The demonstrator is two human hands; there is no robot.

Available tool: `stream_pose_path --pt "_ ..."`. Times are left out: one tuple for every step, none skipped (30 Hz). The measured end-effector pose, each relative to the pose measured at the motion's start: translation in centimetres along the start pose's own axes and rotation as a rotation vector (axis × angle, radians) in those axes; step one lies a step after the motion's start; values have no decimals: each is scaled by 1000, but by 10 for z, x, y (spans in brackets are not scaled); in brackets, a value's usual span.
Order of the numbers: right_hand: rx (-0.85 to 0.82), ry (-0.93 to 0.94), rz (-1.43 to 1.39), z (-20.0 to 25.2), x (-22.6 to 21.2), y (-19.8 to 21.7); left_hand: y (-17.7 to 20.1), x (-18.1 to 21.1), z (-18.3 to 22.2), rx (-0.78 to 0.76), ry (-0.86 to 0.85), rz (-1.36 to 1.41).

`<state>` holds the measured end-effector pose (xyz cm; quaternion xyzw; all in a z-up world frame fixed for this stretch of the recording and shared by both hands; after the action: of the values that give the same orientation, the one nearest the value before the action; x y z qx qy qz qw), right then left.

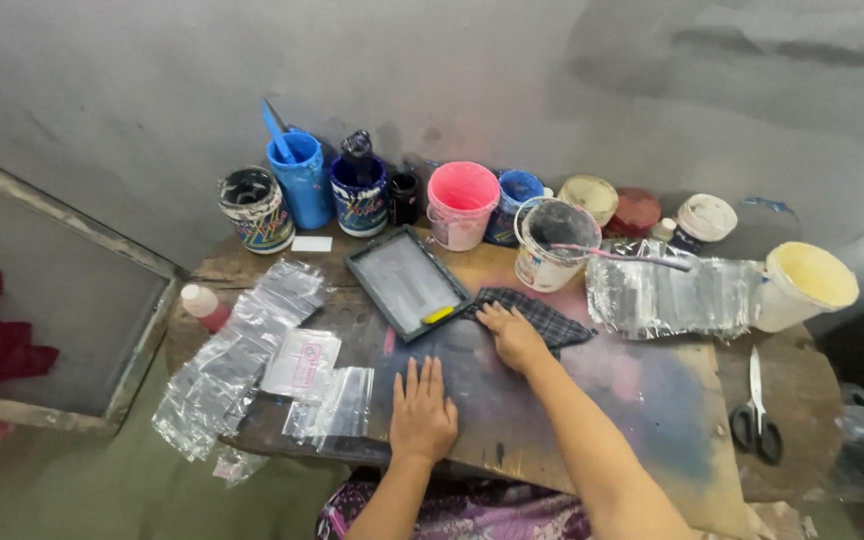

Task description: Screen printing designs onto small plastic bags using a manual screen and squeegee

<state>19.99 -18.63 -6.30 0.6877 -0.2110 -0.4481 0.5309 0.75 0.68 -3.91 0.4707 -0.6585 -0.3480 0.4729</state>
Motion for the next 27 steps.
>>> stream_pose_path --pt "1 6 1 -4 1 -4 4 0 -2 5 3 -2" --pt "35 -2 9 -9 3 -8 8 0 -4 -18 6 -8" --pt "63 -18 17 -7 7 -13 9 4 -2 -49 8 -8" --pt "59 -21 19 -2 4 -18 9 4 -3 -52 9 -3" --pt "93 -12 16 3 0 -23 10 4 -4 -82 23 7" --pt "128 -3 13 8 -4 -27 10 4 -4 -112 37 18" --pt "128 -4 13 22 -12 -30 7 2 -4 -114 36 18" --pt "131 47 8 35 -20 -32 5 0 -4 -92 30 0" --pt "132 92 3 53 -27 -34 1 1 -3 -75 22 -13" --pt "128 85 3 75 -44 -29 1 1 1 -81 20 -9" --pt "51 81 -38 91 -61 -21 2 1 0 -85 29 11" --pt "-27 78 -79 108 -78 -14 2 0 -2 -88 38 31" --pt "-26 81 -77 118 -88 -3 4 1 -3 -84 39 31" --pt "-72 78 -122 129 -98 8 5 1 -4 -66 31 29" --pt "-120 73 -171 142 -110 17 6 2 -2 -52 25 26" --pt "-123 74 -172 141 -107 17 7 3 0 -53 28 26" --pt "-121 61 -132 136 -103 17 7 3 -1 -84 38 20" --pt "-119 48 -93 132 -100 17 7 3 -2 -115 49 15" --pt "-121 49 -93 121 -88 17 11 5 -3 -115 52 16" --pt "-74 25 -62 109 -77 16 14 6 -4 -158 64 26" --pt "-25 6 -31 94 -66 16 17 6 -7 -197 78 33" --pt "-26 12 -31 83 -53 18 16 6 -5 -193 82 32" --pt "9 -41 -14 71 -41 20 15 6 -4 -163 65 29" --pt "45 -93 2 58 -29 21 14 5 -3 -133 47 25" --pt "45 -91 1 46 -16 17 16 5 -3 -133 48 23" --pt "63 -118 14 35 -2 12 17 5 -3 -153 57 26" --pt "82 -147 31 24 14 10 17 7 -3 -172 64 30"
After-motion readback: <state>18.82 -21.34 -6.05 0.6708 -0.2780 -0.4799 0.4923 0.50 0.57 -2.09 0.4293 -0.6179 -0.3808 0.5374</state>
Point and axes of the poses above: each hand's wrist, its own z-axis away from the middle knuckle, its own y-axis out of the back of the hand, x = y × z, the point moved 1 cm from there along -z, towards the middle knuckle, and after that the axes turned 3 degrees about x, right-handed, at the moved point
